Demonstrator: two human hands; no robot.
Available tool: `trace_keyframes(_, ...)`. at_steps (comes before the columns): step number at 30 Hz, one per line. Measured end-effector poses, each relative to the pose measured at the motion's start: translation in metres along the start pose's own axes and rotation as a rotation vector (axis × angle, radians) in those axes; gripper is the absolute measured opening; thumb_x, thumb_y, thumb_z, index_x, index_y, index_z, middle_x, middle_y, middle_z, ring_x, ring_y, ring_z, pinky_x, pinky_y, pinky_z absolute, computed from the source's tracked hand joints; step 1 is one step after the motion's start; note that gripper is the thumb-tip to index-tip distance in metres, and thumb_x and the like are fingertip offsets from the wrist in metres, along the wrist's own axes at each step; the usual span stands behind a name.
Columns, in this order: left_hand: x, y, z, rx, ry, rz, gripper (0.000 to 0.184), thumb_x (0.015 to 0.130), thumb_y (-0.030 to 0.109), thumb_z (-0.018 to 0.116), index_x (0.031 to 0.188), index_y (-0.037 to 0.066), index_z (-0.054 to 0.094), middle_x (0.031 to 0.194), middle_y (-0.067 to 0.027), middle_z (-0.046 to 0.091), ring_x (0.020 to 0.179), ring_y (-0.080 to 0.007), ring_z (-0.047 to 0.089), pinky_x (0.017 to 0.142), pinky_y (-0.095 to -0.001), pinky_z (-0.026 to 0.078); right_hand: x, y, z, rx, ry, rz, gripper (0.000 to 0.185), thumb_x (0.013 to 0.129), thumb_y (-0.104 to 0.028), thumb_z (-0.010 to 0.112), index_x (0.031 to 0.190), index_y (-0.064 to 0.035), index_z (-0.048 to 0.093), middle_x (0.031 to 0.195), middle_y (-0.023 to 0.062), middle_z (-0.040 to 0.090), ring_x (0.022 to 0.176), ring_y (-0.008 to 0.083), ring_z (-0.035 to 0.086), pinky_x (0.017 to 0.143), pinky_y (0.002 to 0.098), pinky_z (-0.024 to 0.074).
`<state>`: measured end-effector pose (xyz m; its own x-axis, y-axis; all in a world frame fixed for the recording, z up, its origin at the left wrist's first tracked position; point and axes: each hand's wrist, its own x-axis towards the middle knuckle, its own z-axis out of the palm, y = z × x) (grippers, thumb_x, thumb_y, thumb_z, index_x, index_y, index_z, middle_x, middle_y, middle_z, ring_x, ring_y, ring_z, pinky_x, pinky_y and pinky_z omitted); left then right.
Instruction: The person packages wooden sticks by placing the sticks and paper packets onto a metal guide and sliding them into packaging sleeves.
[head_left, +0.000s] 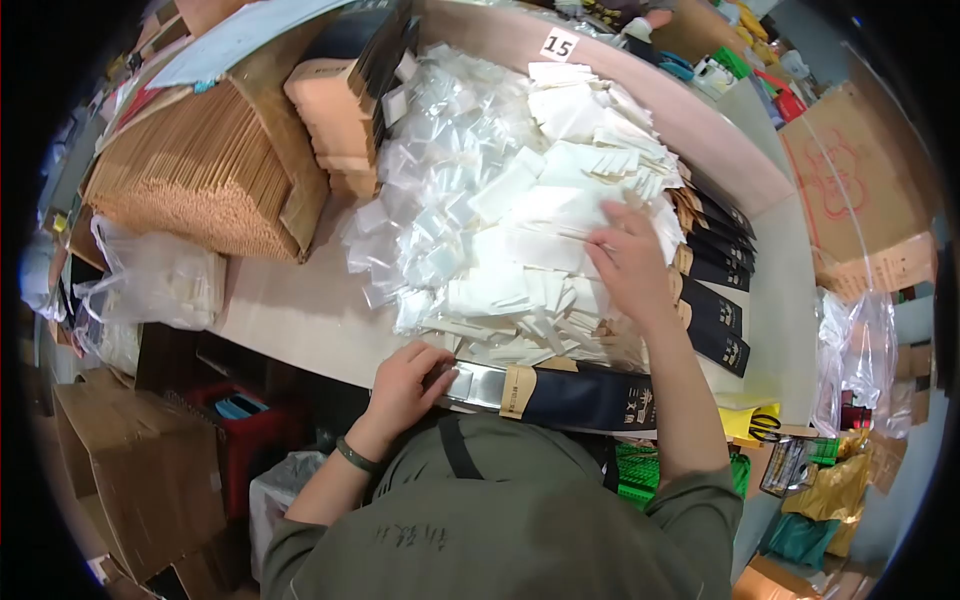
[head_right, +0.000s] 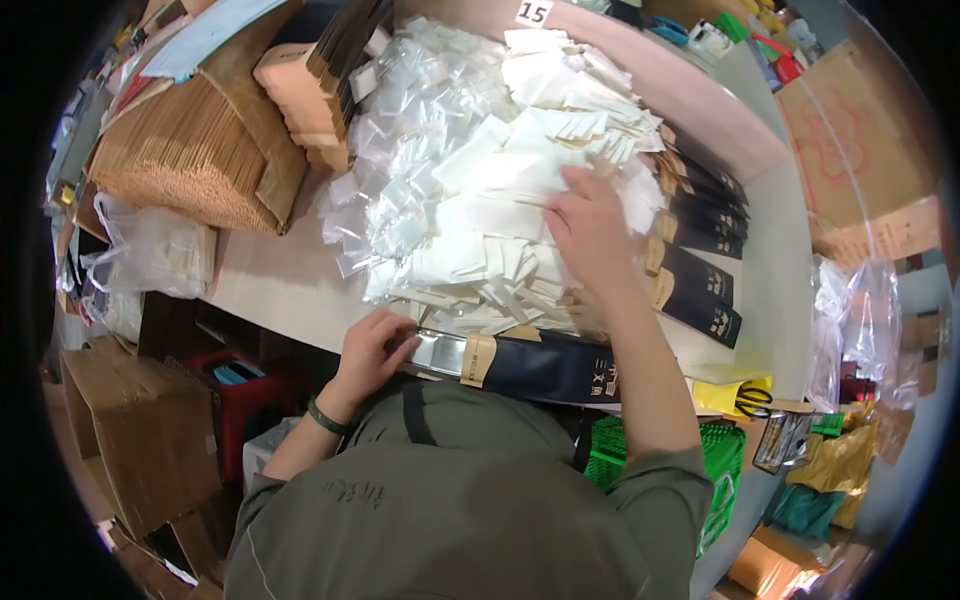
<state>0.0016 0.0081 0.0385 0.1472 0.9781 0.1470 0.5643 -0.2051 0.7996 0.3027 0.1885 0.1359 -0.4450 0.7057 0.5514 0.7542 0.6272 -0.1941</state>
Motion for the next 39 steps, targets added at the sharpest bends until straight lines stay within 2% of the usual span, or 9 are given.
trace_keyframes(8,-0.001,-0.005,-0.012,0.017,0.084,-0.011,0.031,0.085,0.015,0.082,0.114,0.009,0.071,0.104,-0.0094,0.068,0.076,-0.0245,0.068,0.070,-0.0362,0.056,0.020,-0.021,-0.016,0.005,0.284,0.045,0.005,0.088,-0.007,0.072,0.089,-0.0030,0.069,0.096,0.0115,0.068,0.094,0.0319,0.065,0.085,0.0439,0.0518)
trace_keyframes(13,0.073,-0.006,-0.137,0.256,0.585,0.266,0.023,0.084,0.006,0.079,0.106,0.003,0.073,0.093,-0.0118,0.073,0.075,-0.0241,0.068,0.069,-0.0352,0.055,-0.002,-0.128,-0.013,0.759,-0.414,0.338,0.006,0.090,-0.007,0.069,0.093,-0.0029,0.069,0.096,0.0126,0.068,0.087,0.0294,0.067,0.079,0.0372,0.0530)
trace_keyframes(16,0.124,0.024,-0.236,0.690,0.877,0.096,0.022,0.096,0.025,0.072,0.110,0.008,0.077,0.092,-0.0135,0.076,0.080,-0.0276,0.073,0.071,-0.0374,0.057,-0.058,-0.158,0.048,0.577,-0.603,-0.056,0.011,0.090,-0.014,0.067,0.083,-0.0054,0.069,0.092,0.0112,0.064,0.093,0.0346,0.064,0.086,0.0442,0.0530)
trace_keyframes(21,0.196,-0.030,-0.322,0.966,0.271,-0.156,0.034,0.093,0.034,0.069,0.106,0.004,0.077,0.102,-0.0183,0.076,0.094,-0.0391,0.072,0.085,-0.0474,0.057,-0.080,-0.155,0.053,0.355,-0.508,-0.309,0.008,0.086,-0.013,0.072,0.081,-0.0075,0.069,0.092,0.0064,0.064,0.101,0.0287,0.060,0.097,0.0433,0.0453)
trace_keyframes(26,0.210,-0.034,-0.315,0.845,0.308,-0.009,0.031,0.093,0.027,0.067,0.111,0.003,0.074,0.105,-0.0216,0.074,0.097,-0.0418,0.071,0.086,-0.0482,0.056,-0.087,-0.153,0.062,0.630,-0.467,0.227,0.012,0.081,-0.014,0.077,0.084,-0.0074,0.068,0.097,0.0080,0.063,0.099,0.0308,0.059,0.092,0.0453,0.0463)
trace_keyframes(31,0.183,-0.008,-0.305,1.047,0.467,-0.220,0.031,0.098,0.018,0.058,0.124,0.003,0.066,0.106,-0.0243,0.073,0.099,-0.0447,0.069,0.085,-0.0518,0.054,-0.093,-0.164,0.063,0.338,-0.402,0.059,0.021,0.079,-0.011,0.080,0.095,-0.0064,0.067,0.104,0.0096,0.065,0.102,0.0337,0.059,0.094,0.0484,0.0455)
trace_keyframes(33,0.127,-0.015,-0.303,0.859,0.629,0.036,0.026,0.101,0.017,0.055,0.119,0.001,0.065,0.100,-0.0248,0.072,0.098,-0.0462,0.068,0.083,-0.0535,0.052,-0.090,-0.164,0.047,0.362,-0.319,0.057,0.024,0.078,-0.010,0.080,0.097,-0.0060,0.066,0.106,0.0100,0.065,0.105,0.0343,0.059,0.095,0.0488,0.0454)
trace_keyframes(36,0.025,-0.024,-0.250,0.211,0.634,-0.273,0.019,0.106,0.019,0.057,0.103,0.003,0.067,0.081,-0.0019,0.058,0.075,-0.0103,0.050,0.066,-0.0288,0.041,-0.092,-0.152,0.022,0.410,-0.221,0.067,0.027,0.077,-0.010,0.082,0.099,-0.0054,0.065,0.111,0.0115,0.064,0.111,0.0349,0.058,0.097,0.0496,0.0454)
trace_keyframes(39,-0.028,-0.060,-0.170,-0.283,0.142,-0.577,0.007,0.100,0.008,0.065,0.099,0.003,0.070,0.085,0.0015,0.061,0.082,-0.0072,0.053,0.073,-0.0249,0.044,-0.114,-0.132,-0.001,0.413,-0.292,0.051,0.031,0.076,-0.013,0.084,0.099,-0.0044,0.065,0.122,0.0148,0.062,0.120,0.0370,0.057,0.100,0.0510,0.0451)
